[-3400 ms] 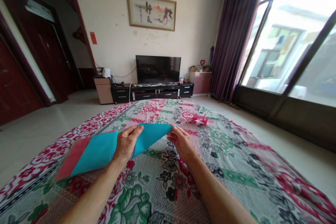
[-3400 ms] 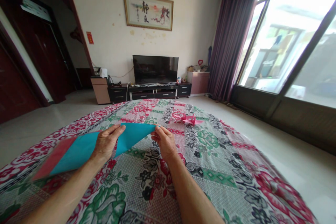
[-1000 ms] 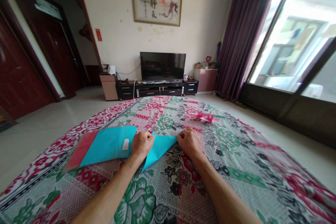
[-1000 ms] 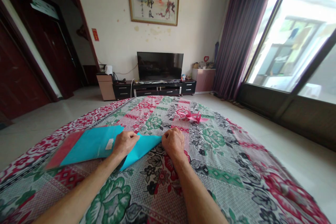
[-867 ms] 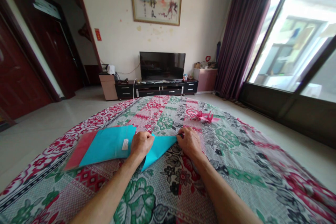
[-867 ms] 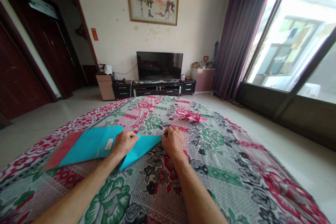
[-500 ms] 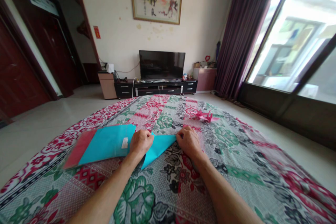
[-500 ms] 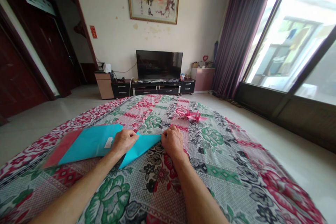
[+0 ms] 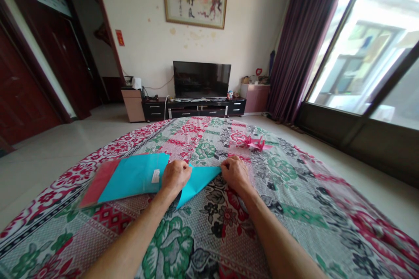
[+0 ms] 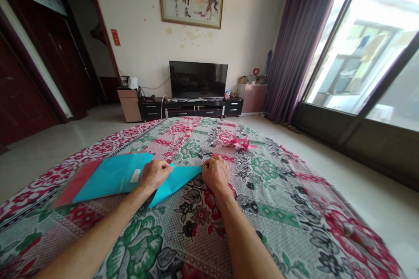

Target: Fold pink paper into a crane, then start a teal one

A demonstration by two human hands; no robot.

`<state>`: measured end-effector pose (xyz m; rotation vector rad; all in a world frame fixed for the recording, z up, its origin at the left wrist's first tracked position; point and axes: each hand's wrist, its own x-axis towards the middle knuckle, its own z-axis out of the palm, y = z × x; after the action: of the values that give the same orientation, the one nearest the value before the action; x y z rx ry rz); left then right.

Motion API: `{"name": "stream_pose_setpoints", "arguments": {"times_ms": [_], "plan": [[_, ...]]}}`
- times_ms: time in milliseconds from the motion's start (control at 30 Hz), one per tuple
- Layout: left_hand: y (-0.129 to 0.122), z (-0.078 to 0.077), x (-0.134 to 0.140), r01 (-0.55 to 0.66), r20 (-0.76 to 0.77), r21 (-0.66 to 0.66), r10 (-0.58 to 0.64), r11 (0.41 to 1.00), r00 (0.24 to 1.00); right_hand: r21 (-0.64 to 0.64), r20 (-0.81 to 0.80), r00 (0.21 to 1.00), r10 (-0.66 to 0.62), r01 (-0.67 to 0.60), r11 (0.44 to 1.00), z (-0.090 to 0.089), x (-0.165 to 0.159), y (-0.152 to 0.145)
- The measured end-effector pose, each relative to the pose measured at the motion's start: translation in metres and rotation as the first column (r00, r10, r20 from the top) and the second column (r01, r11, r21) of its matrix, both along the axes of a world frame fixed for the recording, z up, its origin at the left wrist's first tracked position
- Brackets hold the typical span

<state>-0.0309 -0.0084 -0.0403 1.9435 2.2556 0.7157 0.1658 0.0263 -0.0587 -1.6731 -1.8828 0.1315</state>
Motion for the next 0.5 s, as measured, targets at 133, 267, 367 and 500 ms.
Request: {"name": "stream_pose_setpoints", "arguments": {"times_ms": [133, 267, 367, 500], "plan": [[0.001, -0.001, 0.0, -0.011, 0.016, -0.004, 0.011, 1.0, 1.0, 0.001, -0.015, 0.999, -0.036, 0.036, 0.999, -0.002, -0.001, 0.004], [0.001, -0.003, -0.001, -0.005, 0.033, 0.013, 0.005, 1.0, 0.999, -0.018, -0.039, 0.997, -0.073, 0.072, 0.997, -0.005, 0.0, 0.006], [0.001, -0.002, -0.001, 0.017, 0.108, 0.038, -0.021, 0.999, 0.994, 0.044, -0.094, 0.994, -0.058, 0.063, 0.997, 0.001, 0.0, 0.004], [-0.001, 0.004, 0.0, 0.05, 0.292, 0.076, -0.07, 0.996, 0.954, 0.34, -0.181, 0.972, 0.151, -0.083, 0.937, 0.018, -0.011, -0.005]]}}
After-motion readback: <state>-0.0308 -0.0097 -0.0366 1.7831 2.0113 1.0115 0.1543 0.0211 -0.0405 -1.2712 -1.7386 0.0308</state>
